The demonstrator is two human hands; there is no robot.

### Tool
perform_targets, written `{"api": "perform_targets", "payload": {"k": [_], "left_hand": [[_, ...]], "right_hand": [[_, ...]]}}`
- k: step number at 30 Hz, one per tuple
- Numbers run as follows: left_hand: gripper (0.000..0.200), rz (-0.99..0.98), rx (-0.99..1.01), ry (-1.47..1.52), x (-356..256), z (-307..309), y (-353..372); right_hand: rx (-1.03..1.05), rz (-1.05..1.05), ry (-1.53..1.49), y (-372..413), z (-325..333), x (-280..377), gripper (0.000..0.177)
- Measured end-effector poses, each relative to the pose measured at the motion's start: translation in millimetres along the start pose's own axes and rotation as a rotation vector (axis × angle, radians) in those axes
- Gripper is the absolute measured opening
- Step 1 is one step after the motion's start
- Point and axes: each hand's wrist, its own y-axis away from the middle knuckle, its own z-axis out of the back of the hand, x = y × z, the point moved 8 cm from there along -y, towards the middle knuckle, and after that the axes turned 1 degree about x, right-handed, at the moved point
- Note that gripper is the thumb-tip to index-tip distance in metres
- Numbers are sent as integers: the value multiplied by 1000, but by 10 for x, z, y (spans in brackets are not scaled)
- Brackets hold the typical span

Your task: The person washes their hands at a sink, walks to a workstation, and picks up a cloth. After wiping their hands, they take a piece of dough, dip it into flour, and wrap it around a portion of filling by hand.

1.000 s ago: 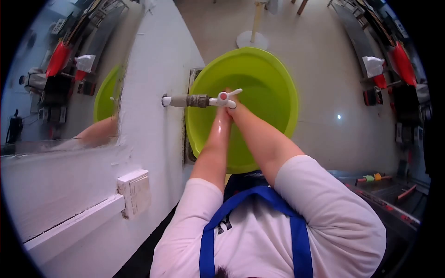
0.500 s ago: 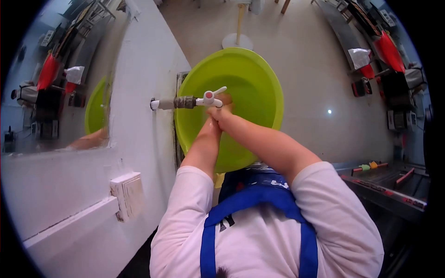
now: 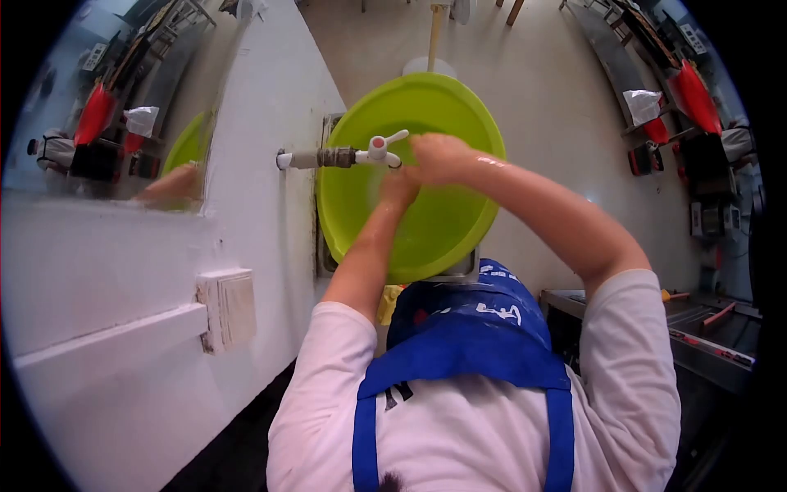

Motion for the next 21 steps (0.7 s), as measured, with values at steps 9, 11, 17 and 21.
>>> {"api": "perform_targets", "payload": {"k": [9,11,17,21], "left_hand": [[37,90,3,248,470,91,-18],[36,88,62,224,590,11,-3],[38,3,145,86,178,790,815],[42,-68,-115,250,319,795,989]], "right_hand": [[-423,494,687,337,455,786,23],[-377,405,660,308,415,823,21],[-335,253,365,400,530,566,24],[-187,100,170,325,-138,-43,29]]}}
